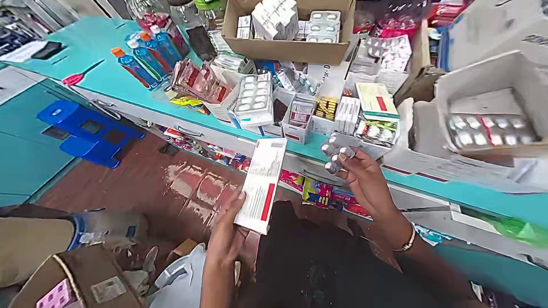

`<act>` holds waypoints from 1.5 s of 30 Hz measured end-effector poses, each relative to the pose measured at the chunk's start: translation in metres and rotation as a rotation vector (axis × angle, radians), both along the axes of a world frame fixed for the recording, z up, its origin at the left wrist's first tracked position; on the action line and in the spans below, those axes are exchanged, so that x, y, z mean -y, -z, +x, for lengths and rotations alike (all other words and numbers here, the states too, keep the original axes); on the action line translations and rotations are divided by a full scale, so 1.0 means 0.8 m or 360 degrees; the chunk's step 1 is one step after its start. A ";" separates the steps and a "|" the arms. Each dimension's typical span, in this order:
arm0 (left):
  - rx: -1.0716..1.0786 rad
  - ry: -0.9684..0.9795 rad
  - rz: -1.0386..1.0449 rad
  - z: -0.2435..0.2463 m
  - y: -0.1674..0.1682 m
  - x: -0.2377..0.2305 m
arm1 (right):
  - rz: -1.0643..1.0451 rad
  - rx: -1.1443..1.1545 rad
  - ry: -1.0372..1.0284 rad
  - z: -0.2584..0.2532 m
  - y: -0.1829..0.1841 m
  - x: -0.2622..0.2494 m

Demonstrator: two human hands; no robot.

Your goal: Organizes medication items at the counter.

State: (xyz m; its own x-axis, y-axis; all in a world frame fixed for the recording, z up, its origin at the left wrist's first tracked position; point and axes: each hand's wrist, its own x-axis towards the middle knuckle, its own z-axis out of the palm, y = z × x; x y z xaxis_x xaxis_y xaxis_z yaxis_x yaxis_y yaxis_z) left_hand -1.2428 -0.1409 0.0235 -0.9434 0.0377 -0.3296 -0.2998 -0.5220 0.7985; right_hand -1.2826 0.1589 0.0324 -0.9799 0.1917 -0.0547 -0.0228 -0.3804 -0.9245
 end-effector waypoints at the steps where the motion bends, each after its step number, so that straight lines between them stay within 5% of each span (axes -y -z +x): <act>1: -0.0038 0.0023 0.0014 -0.013 -0.003 0.011 | 0.0220 -0.0131 0.0052 -0.005 0.003 0.008; 5: -0.0417 0.0284 0.0087 -0.082 -0.025 0.054 | 0.1794 -0.1323 0.0498 -0.018 0.023 0.036; 8: -0.0546 0.0413 0.0113 -0.131 -0.039 0.074 | 0.2281 -0.1621 0.0586 -0.034 0.015 0.048; 14: -0.0590 0.0651 0.0247 -0.197 -0.032 0.104 | 0.2265 -0.1504 0.0649 -0.078 0.025 0.083; 21: -0.0786 0.1123 0.0215 -0.242 -0.030 0.123 | 0.1033 -0.0694 0.0996 -0.109 -0.014 0.106; 23: -0.0789 0.1278 0.0220 -0.254 -0.034 0.123 | 0.1178 -0.0694 0.1136 -0.111 -0.031 0.084; 27: -0.0814 0.1517 0.0246 -0.273 -0.034 0.116 | 0.2344 -0.0121 0.1256 -0.112 -0.104 0.006; 31: -0.0869 0.1510 0.0184 -0.280 -0.035 0.105 | 0.2429 0.0310 0.0829 -0.192 -0.170 -0.044; 36: -0.0988 0.1485 0.0221 -0.282 -0.033 0.084 | 0.2517 0.0747 0.0676 -0.259 -0.185 -0.067; 40: -0.1058 0.1398 0.0111 -0.284 -0.043 0.064 | 0.2599 -0.0062 0.0318 -0.181 -0.186 0.028; 43: -0.1220 0.1306 -0.0048 -0.279 -0.046 0.049 | 0.2510 -0.0744 -0.0260 -0.132 -0.133 0.106; 45: -0.1437 0.1308 -0.0237 -0.274 -0.049 0.042 | 0.2691 -0.1093 -0.0189 -0.123 -0.097 0.131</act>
